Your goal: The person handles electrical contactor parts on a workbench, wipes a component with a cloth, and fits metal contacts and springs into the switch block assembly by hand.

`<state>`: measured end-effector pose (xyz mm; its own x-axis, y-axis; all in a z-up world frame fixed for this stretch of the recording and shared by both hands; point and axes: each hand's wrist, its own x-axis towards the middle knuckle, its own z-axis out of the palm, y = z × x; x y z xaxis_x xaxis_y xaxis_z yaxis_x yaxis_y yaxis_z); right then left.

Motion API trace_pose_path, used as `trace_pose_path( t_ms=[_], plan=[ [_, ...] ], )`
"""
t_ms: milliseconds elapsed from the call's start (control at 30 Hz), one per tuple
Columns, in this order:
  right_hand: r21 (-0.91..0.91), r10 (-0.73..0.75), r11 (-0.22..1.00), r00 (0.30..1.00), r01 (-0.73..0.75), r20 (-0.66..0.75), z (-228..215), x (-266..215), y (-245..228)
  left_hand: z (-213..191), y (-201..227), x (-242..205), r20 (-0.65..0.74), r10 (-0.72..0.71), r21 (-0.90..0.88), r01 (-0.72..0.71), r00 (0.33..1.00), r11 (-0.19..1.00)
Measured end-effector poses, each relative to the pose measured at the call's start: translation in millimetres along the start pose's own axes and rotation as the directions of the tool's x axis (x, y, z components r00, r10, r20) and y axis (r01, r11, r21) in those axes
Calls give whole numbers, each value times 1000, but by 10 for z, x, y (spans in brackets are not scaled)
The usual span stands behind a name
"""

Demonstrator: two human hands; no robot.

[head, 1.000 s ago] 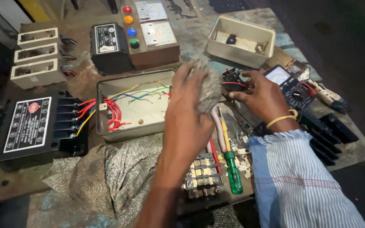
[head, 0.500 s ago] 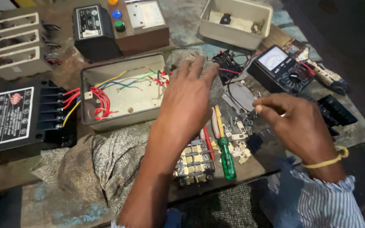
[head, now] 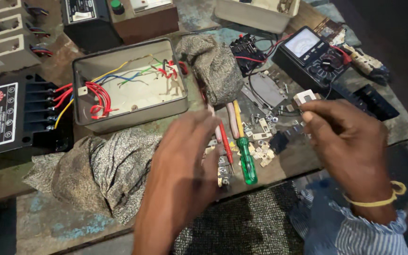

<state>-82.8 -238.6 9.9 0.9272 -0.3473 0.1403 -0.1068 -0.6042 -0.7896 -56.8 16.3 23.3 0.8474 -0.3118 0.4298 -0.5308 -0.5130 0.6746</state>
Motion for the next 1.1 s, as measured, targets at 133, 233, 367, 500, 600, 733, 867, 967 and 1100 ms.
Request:
trace_pose_path(
  t_ms=[133,233,367,500,600,733,867,967,1100],
  plan=[
    [-77,19,997,1000,-19,-12,-43,-87,31,-90,5,-168,153,35,-7,-34,988,999],
    [-136,-38,990,998,43,40,102,-264,30,-60,-35,-238,246,5,52,-18,969,998],
    [-180,114,981,974,-78,198,368,-445,-74,18,-79,-240,313,-33,160,-18,949,987],
    [-317,168,946,944,-73,284,486,-573,-142,19,-62,-209,345,-121,174,64,931,983],
    [-249,94,968,953,-20,287,531,-636,-94,14,-62,-216,378,-180,154,130,908,979],
    [-246,-2,967,975,59,223,570,-688,-26,18,-79,-248,333,-121,98,93,935,991],
    [-337,31,941,977,42,210,623,-700,23,36,-90,-276,316,-127,88,104,940,991],
    [-305,-54,947,986,100,155,640,-715,41,56,-100,-286,312,-137,84,116,940,990],
    [-298,-83,947,988,119,130,673,-686,69,85,-113,-301,278,-123,77,106,953,991]
  ],
)
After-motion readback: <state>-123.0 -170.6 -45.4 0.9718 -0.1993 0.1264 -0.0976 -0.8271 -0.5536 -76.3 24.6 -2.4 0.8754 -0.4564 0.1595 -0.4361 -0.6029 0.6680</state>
